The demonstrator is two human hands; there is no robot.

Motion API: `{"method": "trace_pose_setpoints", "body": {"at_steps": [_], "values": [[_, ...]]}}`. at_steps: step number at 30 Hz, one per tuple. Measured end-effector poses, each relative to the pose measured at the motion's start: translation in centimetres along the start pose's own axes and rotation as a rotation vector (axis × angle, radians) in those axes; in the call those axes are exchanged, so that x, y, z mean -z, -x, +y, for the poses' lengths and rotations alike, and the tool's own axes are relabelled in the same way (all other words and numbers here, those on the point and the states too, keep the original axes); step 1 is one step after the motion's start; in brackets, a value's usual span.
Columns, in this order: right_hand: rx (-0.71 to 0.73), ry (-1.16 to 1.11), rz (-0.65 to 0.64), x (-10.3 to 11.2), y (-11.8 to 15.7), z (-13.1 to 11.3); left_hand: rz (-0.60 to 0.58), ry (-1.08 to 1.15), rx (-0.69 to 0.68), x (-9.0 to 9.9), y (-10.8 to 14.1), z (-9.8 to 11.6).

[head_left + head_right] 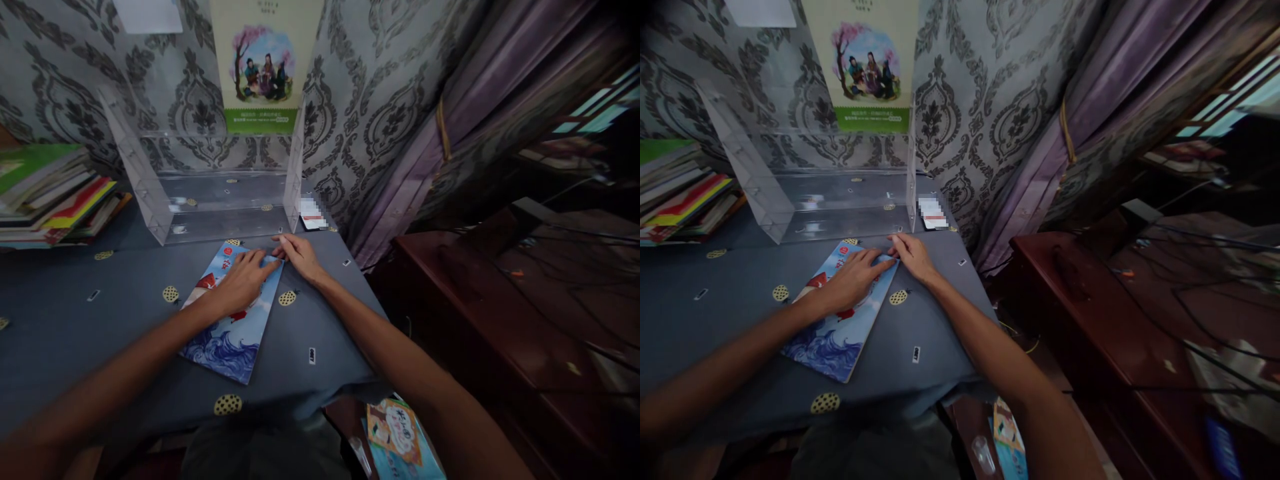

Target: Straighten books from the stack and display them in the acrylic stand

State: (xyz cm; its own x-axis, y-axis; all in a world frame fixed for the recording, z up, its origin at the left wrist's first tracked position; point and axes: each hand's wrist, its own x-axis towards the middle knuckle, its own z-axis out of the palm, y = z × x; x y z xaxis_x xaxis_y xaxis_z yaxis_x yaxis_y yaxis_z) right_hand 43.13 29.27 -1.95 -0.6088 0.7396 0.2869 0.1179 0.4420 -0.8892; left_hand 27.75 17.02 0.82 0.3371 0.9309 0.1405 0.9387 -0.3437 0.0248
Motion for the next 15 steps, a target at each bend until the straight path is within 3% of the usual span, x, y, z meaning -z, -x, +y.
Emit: {"method": "trace_pose_setpoints", "body": {"at_steps": [8, 15], "values": [[-0.003, -0.013, 0.048, -0.2, -0.2, 0.7, 0.008, -0.028, -0.015, -0.1, 0.2, -0.4], [-0.021, 0.171, 0.170, -0.4, 1.3, -0.4, -0.042, -0.044, 0.108, 1.7, 0.0, 0.9]]}}
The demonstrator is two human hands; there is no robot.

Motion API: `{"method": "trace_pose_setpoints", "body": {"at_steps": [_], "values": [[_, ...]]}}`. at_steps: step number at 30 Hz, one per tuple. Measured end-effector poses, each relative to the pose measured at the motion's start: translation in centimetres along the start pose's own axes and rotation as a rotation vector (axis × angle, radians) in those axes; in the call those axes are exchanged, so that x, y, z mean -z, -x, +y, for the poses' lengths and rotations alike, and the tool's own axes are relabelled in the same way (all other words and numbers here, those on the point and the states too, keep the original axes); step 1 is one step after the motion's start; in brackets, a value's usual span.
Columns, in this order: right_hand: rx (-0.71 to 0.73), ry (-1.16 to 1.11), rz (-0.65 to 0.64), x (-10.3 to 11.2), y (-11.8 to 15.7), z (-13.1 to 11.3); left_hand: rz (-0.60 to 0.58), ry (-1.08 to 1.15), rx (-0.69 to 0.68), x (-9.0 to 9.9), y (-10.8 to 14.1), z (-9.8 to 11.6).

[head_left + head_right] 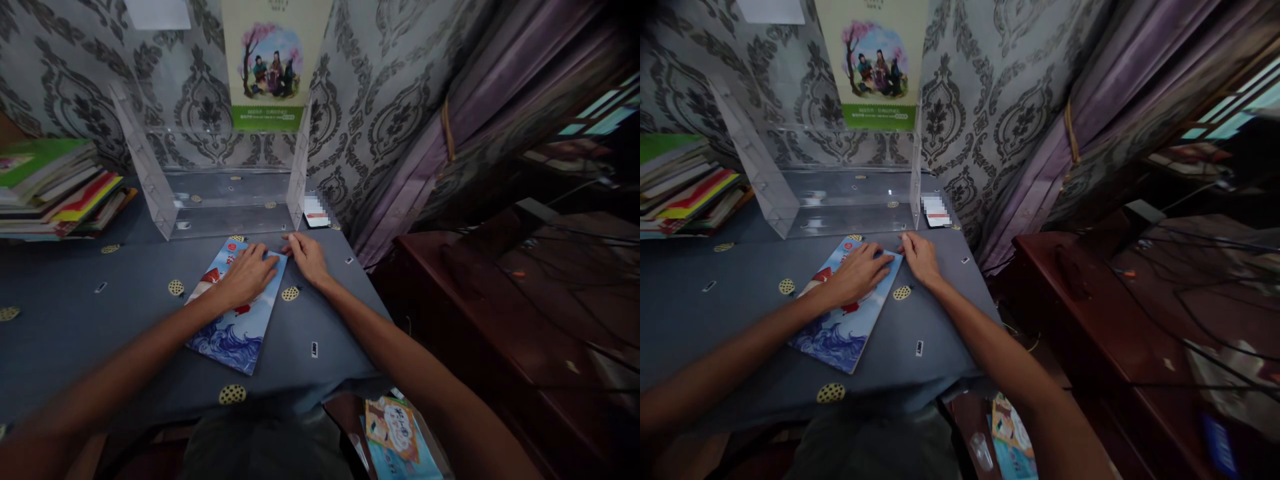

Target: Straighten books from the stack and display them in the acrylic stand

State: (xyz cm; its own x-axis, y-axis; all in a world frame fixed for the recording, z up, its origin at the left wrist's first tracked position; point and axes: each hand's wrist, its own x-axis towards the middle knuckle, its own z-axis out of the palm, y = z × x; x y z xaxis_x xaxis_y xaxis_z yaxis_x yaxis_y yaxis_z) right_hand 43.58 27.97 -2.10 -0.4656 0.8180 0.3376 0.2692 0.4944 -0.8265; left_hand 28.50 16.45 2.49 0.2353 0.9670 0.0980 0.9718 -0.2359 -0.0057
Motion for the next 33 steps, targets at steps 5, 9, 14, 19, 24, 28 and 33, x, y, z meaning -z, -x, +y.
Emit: {"method": "trace_pose_setpoints", "body": {"at_steps": [5, 9, 14, 19, 24, 28, 33], "values": [[-0.014, 0.012, 0.014, 0.2, 0.3, -0.3, -0.072, -0.094, 0.144, 1.6, -0.6, 2.7], [-0.083, -0.088, 0.027, 0.3, 0.0, -0.2, -0.135, -0.084, 0.191, 2.7, -1.3, 4.0], [-0.114, -0.148, -0.019, 0.0, 0.5, -1.1, -0.174, -0.105, 0.105, 3.1, -0.1, 3.8], [-0.062, -0.150, -0.126, -0.5, 1.4, -1.8, -0.206, -0.129, 0.114, 2.8, 1.4, 3.3], [-0.061, -0.195, -0.106, -0.3, 1.8, -1.6, -0.242, -0.139, 0.111, 3.1, 1.4, 3.4], [-0.028, -0.171, -0.118, 0.0, 1.8, -1.7, -0.262, -0.134, 0.108, 3.5, 1.3, 3.4], [0.038, -0.081, -0.137, 0.4, 2.0, -2.2, -0.237, -0.138, 0.102, 3.4, 1.3, 3.1]]}}
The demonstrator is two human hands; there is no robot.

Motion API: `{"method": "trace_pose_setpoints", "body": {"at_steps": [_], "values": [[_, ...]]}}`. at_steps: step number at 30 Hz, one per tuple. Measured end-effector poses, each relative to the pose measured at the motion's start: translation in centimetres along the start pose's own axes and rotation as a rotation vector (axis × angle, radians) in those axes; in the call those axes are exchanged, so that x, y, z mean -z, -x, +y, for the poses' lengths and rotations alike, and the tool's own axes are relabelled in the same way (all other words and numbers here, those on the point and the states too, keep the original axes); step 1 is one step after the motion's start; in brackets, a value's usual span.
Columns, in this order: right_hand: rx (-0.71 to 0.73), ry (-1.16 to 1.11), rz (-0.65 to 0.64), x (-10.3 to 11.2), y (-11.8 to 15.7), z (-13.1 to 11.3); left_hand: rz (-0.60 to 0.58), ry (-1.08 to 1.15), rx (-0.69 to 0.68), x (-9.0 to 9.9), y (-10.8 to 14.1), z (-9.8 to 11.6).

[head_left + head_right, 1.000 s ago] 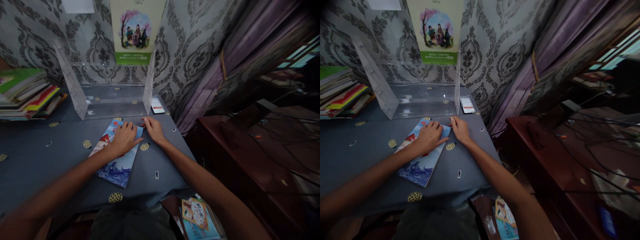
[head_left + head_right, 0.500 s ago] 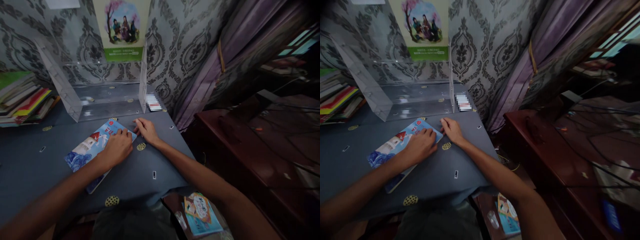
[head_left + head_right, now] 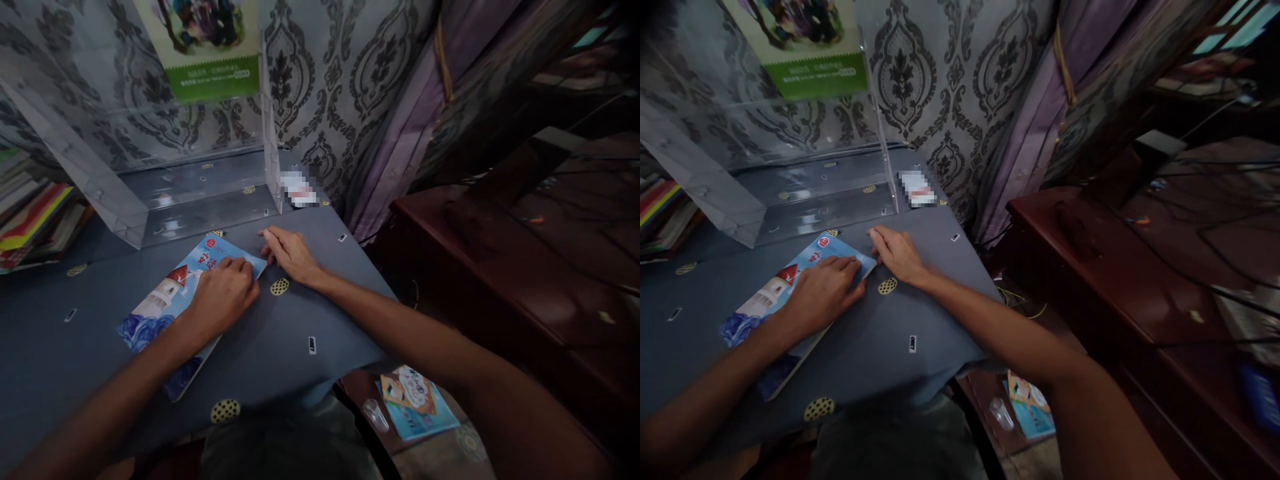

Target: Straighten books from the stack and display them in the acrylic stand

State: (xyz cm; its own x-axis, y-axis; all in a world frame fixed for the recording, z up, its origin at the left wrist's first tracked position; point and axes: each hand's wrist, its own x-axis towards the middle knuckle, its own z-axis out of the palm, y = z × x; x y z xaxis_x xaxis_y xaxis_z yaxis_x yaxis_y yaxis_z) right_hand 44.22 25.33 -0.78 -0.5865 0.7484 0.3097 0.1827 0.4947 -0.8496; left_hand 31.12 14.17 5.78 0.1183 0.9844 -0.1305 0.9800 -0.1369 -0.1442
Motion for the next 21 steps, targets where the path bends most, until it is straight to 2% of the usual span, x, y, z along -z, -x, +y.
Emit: {"method": "trace_pose_setpoints", "body": {"at_steps": [7, 14, 21], "values": [[0.033, 0.051, -0.011, 0.06, 0.05, -0.27, 0.049, 0.034, -0.021, -0.26, -0.14, -0.53], [0.017, 0.016, -0.025, 0.05, 0.06, -0.24, 0.027, 0.017, -0.040, 0.03, -0.27, -0.70], [0.062, 0.069, -0.012, 0.01, 0.11, -0.17, 0.053, 0.027, -0.064, -0.07, -0.25, -0.92]]}}
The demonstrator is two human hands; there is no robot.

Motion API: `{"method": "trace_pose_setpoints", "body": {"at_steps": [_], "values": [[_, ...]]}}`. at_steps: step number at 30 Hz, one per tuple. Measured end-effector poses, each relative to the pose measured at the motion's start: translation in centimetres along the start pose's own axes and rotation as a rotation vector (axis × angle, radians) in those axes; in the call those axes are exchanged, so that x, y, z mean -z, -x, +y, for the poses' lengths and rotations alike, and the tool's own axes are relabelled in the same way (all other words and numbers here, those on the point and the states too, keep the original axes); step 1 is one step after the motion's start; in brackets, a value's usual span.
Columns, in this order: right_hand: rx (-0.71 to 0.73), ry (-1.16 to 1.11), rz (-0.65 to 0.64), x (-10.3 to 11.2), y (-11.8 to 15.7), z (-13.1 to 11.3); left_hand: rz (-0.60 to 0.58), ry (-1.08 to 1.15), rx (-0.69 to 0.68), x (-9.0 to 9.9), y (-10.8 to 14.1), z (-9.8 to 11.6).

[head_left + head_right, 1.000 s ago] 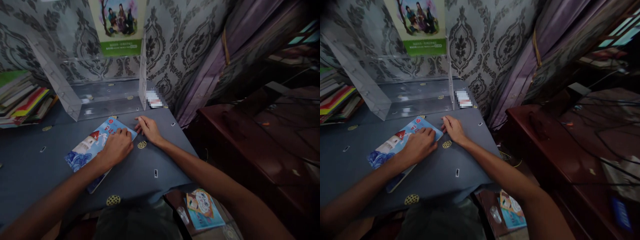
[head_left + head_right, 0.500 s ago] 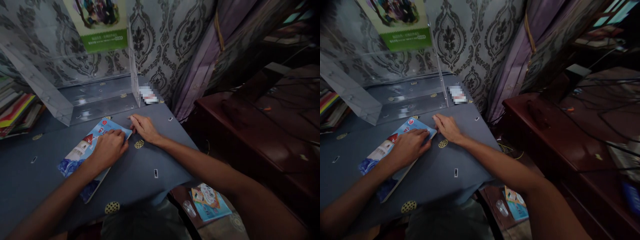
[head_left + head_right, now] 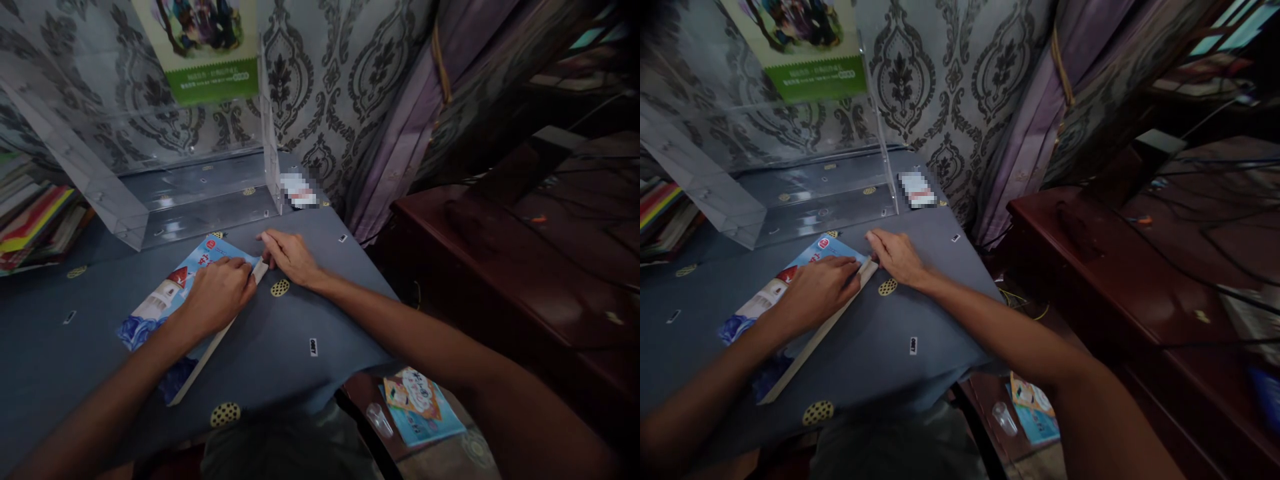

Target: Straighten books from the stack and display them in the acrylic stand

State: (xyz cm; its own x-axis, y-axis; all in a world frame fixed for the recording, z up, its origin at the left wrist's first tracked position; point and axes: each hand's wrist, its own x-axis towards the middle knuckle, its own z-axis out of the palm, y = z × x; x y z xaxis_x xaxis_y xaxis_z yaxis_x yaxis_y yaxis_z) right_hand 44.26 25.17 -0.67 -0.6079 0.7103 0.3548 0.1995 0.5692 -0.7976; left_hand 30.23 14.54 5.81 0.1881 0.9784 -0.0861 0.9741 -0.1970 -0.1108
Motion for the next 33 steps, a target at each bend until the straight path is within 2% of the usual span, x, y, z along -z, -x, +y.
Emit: {"method": "trace_pose_setpoints", "body": {"at_steps": [9, 15, 18, 21, 27, 30, 33], "values": [[0.061, -0.058, 0.093, 0.5, 0.4, -1.0, 0.013, 0.014, 0.021, -0.1, 0.0, 0.1], [0.146, 0.070, -0.134, 0.2, 0.6, -0.9, 0.007, 0.006, 0.031, -0.6, 0.2, 0.2], [0.156, 0.154, -0.146, 0.0, 0.7, -1.0, -0.008, 0.052, -0.025, -0.4, 0.7, -0.8], [0.161, 0.239, -0.128, -0.2, 0.8, -1.1, 0.005, 0.135, -0.068, -0.4, 2.2, -3.0], [0.195, 0.276, -0.126, -0.8, 0.3, -0.6, 0.008, 0.174, -0.022, -1.7, 7.4, -7.2], [0.232, 0.251, -0.168, -1.3, -0.6, 0.0, 0.022, 0.205, -0.077, -2.2, 9.5, -8.0], [0.234, 0.249, -0.212, -1.8, -1.7, 0.4, -0.027, 0.241, -0.115, -2.7, 10.9, -7.8]]}}
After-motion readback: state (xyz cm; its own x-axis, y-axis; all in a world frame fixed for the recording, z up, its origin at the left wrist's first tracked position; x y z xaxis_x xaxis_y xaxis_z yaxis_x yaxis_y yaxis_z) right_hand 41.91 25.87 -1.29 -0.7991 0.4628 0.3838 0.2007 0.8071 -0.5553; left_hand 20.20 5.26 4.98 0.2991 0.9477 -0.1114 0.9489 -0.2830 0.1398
